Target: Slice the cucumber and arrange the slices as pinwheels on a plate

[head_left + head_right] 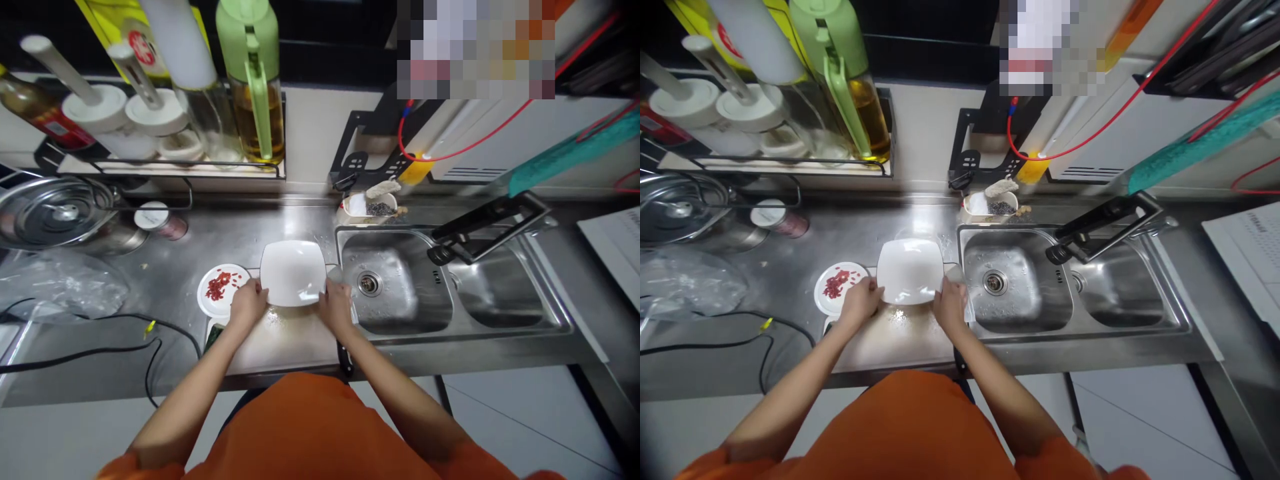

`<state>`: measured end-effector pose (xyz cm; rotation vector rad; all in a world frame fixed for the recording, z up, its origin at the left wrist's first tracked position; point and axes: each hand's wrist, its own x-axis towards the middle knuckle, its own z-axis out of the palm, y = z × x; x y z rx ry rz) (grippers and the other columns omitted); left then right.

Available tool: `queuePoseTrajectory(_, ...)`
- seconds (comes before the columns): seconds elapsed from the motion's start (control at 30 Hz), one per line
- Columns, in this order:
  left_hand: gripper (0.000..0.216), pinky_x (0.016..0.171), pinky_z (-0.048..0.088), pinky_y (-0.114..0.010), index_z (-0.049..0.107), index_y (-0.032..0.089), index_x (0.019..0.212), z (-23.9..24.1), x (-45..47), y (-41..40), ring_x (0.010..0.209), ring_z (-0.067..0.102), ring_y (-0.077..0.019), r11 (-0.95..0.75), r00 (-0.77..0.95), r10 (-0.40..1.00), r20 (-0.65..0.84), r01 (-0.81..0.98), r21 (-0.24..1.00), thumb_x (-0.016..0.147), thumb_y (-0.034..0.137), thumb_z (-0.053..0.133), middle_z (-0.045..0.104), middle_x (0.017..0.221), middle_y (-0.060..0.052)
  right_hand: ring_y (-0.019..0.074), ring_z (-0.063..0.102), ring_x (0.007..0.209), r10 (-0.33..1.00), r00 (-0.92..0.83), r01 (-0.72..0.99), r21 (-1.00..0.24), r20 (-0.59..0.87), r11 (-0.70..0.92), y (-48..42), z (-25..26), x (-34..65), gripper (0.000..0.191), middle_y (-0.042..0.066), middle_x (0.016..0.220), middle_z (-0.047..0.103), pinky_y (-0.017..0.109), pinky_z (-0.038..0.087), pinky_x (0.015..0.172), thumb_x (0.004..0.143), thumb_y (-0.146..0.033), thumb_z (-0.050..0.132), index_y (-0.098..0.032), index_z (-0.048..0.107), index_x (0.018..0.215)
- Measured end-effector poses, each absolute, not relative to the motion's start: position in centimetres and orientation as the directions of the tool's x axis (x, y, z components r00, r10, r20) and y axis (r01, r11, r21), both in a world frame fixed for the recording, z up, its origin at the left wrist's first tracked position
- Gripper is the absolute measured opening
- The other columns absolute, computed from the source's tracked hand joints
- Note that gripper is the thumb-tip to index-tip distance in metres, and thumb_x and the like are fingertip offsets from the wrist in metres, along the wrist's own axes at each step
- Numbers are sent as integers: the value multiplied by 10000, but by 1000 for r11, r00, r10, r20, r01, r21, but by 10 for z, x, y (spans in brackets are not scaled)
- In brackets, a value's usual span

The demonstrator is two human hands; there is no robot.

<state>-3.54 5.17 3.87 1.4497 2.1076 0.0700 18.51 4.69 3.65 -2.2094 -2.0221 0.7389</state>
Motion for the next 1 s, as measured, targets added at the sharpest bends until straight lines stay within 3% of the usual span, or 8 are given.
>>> queuePoseTrajectory(0.23, 117, 646, 370, -256, 555, 182, 894, 27, -24, -14, 760, 617, -185, 436, -220, 846, -486, 811, 391, 828, 269, 513, 668, 818, -51, 269, 389, 1065, 940, 12, 966, -237, -342, -98, -16, 26, 192, 485, 133, 1126, 563, 348, 329, 787, 866, -212, 447, -135, 409, 1343)
queuePoseTrajectory(0.67, 201, 674, 373, -264, 565, 178, 986, 18, -17, -24, 804, 628, -198, 462, -250, 836, -489, 800, 383, 843, 310, 518, 678, 832, -54, 293, 404, 1072, 945, -2, 993, -116, -328, -39, -19, 17, 191, 469, 161, 1110, 570, 377, 344, 792, 884, -218, 417, -94, 429, 1337)
queuePoseTrajectory(0.87, 247, 691, 398, -258, 592, 204, 1006, 23, -34, -34, 785, 618, -178, 450, -289, 879, -380, 765, 460, 840, 368, 513, 677, 847, -38, 292, 381, 1055, 969, 20, 998, -58, -246, -35, -19, 23, 188, 466, 154, 1100, 534, 367, 355, 751, 863, -218, 446, -133, 447, 1321)
queuePoseTrajectory(1.0, 274, 754, 415, -286, 622, 169, 1010, 18, -54, -39, 860, 608, -210, 428, -341, 901, -268, 797, 426, 848, 344, 486, 674, 931, -88, 270, 378, 1019, 975, -4, 998, -68, -221, -12, -20, 28, 185, 454, 132, 1098, 510, 350, 349, 736, 838, -225, 499, -185, 474, 1290)
